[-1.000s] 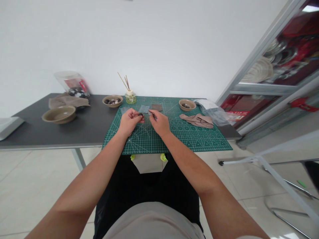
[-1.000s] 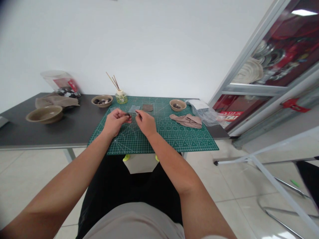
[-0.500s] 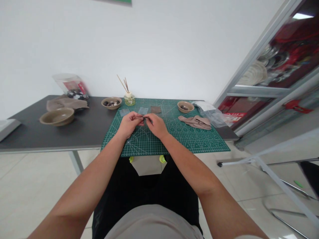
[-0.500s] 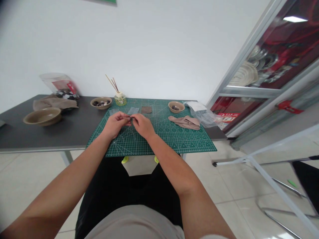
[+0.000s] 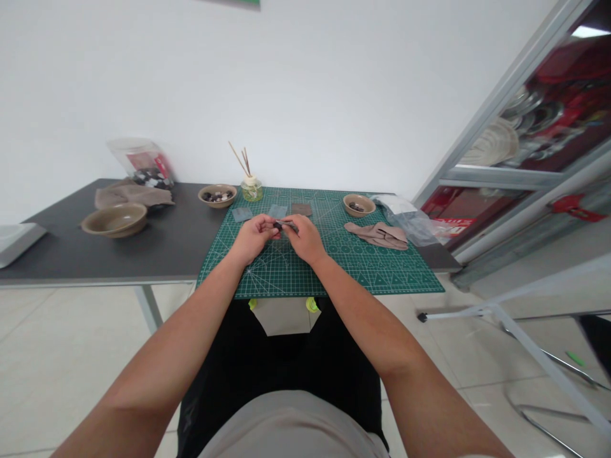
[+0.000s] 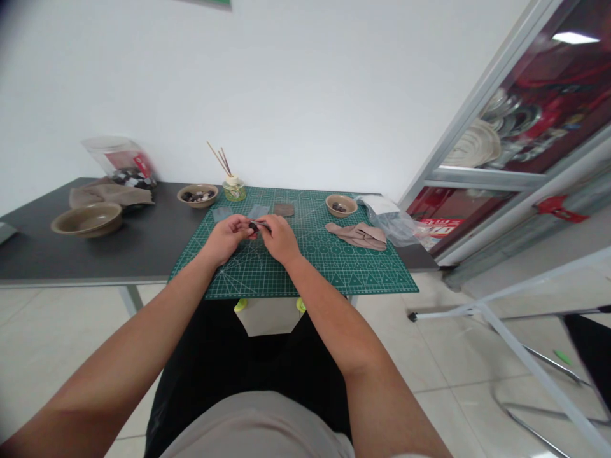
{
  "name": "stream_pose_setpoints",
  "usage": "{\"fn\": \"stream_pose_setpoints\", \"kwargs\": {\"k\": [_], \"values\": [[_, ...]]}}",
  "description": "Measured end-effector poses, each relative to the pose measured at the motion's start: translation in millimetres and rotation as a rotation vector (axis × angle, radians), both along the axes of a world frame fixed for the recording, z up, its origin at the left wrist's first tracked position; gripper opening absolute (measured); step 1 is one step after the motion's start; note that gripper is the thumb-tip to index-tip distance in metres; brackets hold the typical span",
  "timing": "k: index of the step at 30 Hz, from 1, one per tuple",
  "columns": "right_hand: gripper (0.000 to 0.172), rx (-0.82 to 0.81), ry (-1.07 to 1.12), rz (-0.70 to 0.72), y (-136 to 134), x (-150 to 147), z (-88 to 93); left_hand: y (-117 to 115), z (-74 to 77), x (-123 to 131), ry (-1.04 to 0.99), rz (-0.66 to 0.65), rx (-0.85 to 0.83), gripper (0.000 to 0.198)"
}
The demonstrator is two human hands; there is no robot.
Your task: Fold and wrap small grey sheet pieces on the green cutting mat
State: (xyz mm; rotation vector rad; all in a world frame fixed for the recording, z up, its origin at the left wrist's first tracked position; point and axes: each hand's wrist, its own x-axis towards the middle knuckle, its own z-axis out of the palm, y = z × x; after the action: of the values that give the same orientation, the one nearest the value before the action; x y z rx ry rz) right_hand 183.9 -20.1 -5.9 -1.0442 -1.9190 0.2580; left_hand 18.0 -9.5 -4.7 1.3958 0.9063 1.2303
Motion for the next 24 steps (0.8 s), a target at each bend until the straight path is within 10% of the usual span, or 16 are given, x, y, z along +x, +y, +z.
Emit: {"fn": "stream_pose_setpoints", "kwargs": {"k": [24], "values": [[0.018,-0.183,0.039,-0.004,2.6,-1.3,-4.5,4.1,-6.0,-5.1,0.146,-0.001,0.107,0.02]]}}
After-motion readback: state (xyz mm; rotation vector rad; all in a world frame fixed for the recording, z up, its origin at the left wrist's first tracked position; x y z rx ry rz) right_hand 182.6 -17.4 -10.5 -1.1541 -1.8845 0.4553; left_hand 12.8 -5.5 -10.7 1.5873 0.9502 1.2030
